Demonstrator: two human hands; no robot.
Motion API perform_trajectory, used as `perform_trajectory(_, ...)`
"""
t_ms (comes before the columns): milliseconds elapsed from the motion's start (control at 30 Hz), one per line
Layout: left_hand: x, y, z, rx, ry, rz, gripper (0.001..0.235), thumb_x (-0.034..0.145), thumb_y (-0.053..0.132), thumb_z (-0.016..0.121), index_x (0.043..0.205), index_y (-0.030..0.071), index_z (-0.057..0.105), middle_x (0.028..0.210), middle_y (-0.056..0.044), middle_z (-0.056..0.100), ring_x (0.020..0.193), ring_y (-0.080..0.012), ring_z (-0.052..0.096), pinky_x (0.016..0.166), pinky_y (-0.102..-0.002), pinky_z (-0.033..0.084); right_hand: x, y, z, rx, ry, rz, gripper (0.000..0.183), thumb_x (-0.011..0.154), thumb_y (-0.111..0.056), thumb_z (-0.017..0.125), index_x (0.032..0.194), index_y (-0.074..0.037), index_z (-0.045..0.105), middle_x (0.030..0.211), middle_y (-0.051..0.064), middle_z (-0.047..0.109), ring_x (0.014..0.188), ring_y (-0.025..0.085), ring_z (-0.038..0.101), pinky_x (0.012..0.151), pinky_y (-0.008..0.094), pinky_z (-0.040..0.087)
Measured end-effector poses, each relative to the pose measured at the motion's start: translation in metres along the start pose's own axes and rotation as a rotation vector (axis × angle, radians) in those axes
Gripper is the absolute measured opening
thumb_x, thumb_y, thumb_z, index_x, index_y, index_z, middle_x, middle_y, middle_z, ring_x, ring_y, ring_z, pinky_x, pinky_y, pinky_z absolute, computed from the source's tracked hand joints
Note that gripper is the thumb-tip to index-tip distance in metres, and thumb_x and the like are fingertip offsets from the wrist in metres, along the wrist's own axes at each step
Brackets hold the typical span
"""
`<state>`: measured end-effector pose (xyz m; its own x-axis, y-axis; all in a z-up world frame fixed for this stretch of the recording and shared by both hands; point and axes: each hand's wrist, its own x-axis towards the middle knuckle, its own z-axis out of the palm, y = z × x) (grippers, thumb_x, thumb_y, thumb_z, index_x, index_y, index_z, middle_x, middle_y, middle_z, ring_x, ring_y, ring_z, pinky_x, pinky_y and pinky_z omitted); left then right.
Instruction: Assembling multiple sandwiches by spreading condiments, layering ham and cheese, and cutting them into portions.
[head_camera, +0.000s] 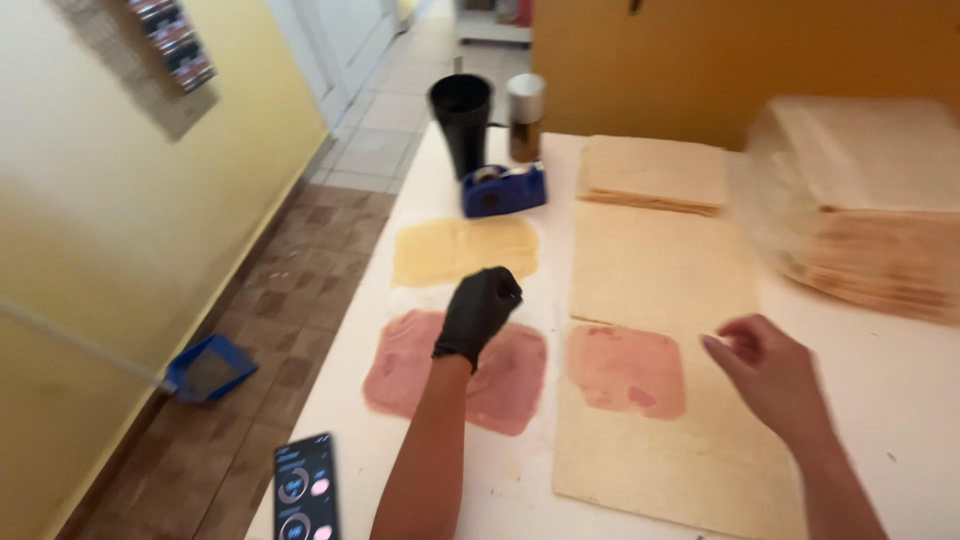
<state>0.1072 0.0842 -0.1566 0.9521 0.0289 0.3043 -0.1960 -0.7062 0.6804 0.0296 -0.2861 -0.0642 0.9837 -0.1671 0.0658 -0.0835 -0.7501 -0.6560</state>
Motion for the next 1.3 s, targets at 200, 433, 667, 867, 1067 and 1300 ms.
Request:
perform_trajectory(200,-0.01,-0.037,-0.019,0.292,-0.262,-0.113,0.008,0.07,0.022,0.077,0.078,0.022,0.075,0.086,-0.005,0.076,0.088,-0.0328,0.07,0.074,-0.046,0.055,-0.046,-0.061,-0.046,0.019,-0.018,0.067,0.018,0.091,-0.026,0.081,0.097,-0.009,0.078,0.086,0.003,0.076,0.074,0.014,0.063,0.078,0.028,0.047)
perform_trajectory(433,-0.016,0.004,-0.01,0.297,-0.47,-0.156,0.02,0.073,0.029,0.078,0.088,0.018,0.071,0.096,-0.006,0.074,0.093,-0.0298,0.068,0.074,-0.043,0.055,-0.065,-0.077,-0.06,0.018,0.038,-0.076,0.016,0.091,-0.021,0.081,0.097,-0.006,0.078,0.086,0.003,0.076,0.072,0.014,0.061,0.078,0.027,0.049)
perform_trajectory(667,-0.022,-0.001,0.005,0.319,-0.487,-0.117,0.007,0.073,0.021,0.065,0.077,0.014,0.064,0.084,-0.009,0.07,0.082,-0.0328,0.066,0.066,-0.043,0.052,-0.071,-0.08,-0.064,0.015,0.085,-0.165,0.015,0.09,-0.021,0.08,0.096,-0.007,0.078,0.083,0.002,0.075,0.069,0.013,0.061,0.076,0.026,0.051)
perform_trajectory(867,-0.021,-0.007,0.016,0.336,-0.482,-0.088,0.007,0.073,0.014,0.055,0.068,0.011,0.059,0.075,-0.011,0.068,0.073,-0.0352,0.065,0.059,-0.043,0.05,-0.066,-0.074,-0.06,0.001,0.079,-0.212,0.017,0.088,-0.023,0.081,0.096,-0.008,0.078,0.083,0.001,0.076,0.067,0.012,0.062,0.075,0.025,0.051)
perform_trajectory(1067,-0.022,-0.005,0.007,0.343,-0.528,-0.006,0.013,0.076,0.013,0.049,0.066,0.011,0.056,0.071,-0.011,0.065,0.065,-0.0326,0.061,0.056,-0.043,0.045,-0.039,-0.052,-0.017,0.104,-0.083,-0.286,0.017,0.083,-0.021,0.082,0.096,-0.011,0.078,0.086,0.001,0.079,0.071,0.011,0.066,0.071,0.025,0.054)
perform_trajectory(1300,-0.022,-0.021,0.0,0.191,-0.702,0.04,0.025,0.085,0.023,0.054,0.066,0.024,0.037,0.074,0.011,0.036,0.075,-0.0087,0.032,0.067,-0.029,0.034,-0.045,-0.082,0.062,0.198,-0.509,-0.587,0.055,0.089,-0.026,0.075,0.138,-0.01,0.055,0.14,0.006,0.063,0.13,0.018,0.06,0.111,0.036,0.048)
